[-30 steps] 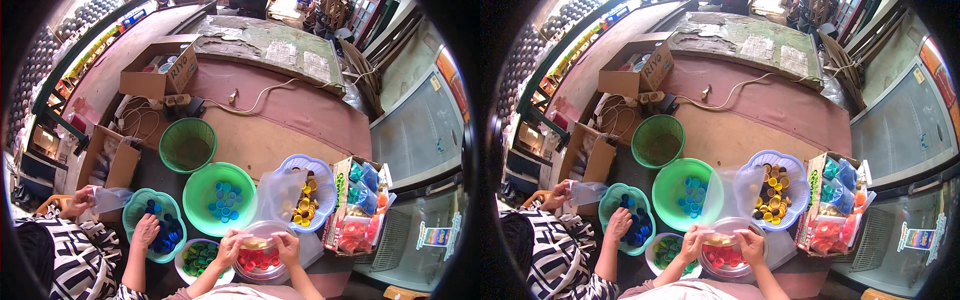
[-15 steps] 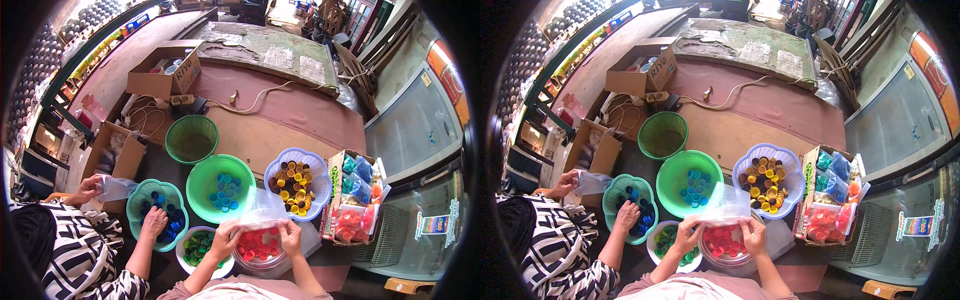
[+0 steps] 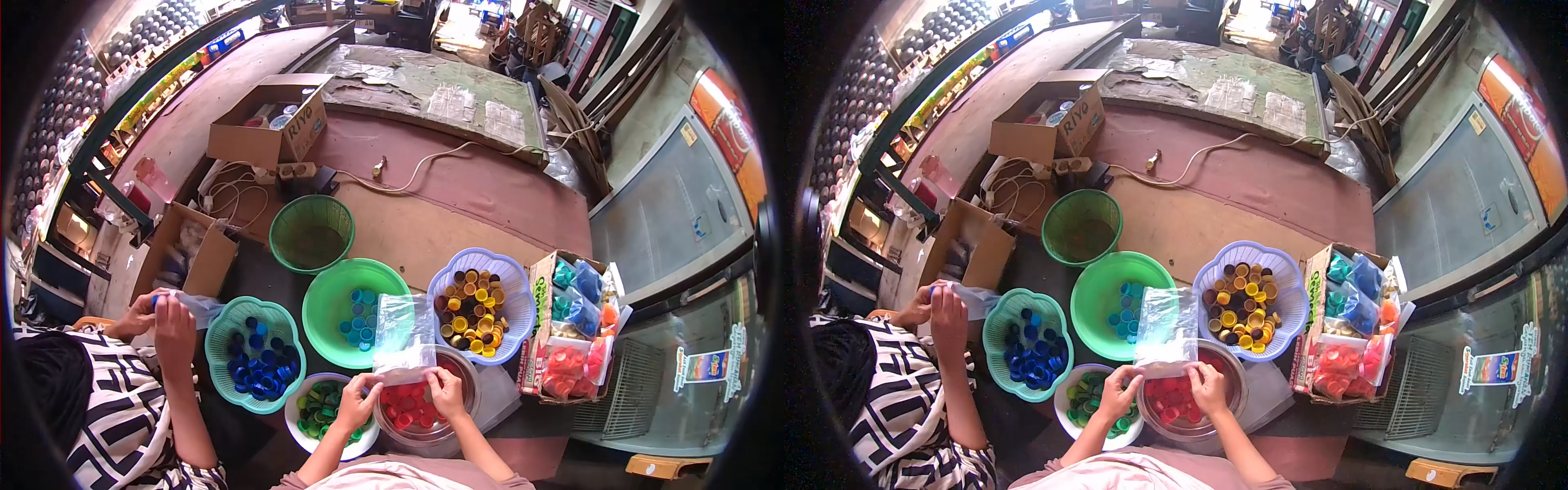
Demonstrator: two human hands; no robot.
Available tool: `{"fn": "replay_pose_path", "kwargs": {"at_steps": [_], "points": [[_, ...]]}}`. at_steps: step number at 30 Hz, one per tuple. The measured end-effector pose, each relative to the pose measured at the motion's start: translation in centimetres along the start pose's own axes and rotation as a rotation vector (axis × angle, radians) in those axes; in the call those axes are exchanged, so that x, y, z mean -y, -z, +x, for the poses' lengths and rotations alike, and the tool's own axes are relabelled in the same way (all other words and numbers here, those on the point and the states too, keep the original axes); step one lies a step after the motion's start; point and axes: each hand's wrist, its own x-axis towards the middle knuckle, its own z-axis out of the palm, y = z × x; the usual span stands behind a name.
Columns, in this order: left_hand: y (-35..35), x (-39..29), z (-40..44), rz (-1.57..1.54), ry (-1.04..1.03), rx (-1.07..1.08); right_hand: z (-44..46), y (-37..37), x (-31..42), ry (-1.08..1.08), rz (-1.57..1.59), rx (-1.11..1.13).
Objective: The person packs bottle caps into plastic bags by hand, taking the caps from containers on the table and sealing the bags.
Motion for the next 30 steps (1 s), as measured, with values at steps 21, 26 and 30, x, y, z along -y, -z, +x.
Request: {"fn": "replay_pose_path", "kwargs": {"at_steps": [21, 26, 30], "points": [[-2.2, 0.1, 3.4, -0.205, -0.102, -0.085, 1.2, -1.1, -1.2, -0.436, 0.423, 0.137], [-2.2, 1.6, 3.4, -0.264, -0.246, -0.007, 1.3, -0.4, 1.9, -0.398, 0.476, 0.101], [-2.4, 1.3, 3.2, -0.467, -0.163, 0.007, 1.6, 0.3, 1.7, -0.371, 0.465, 0.208]]}}
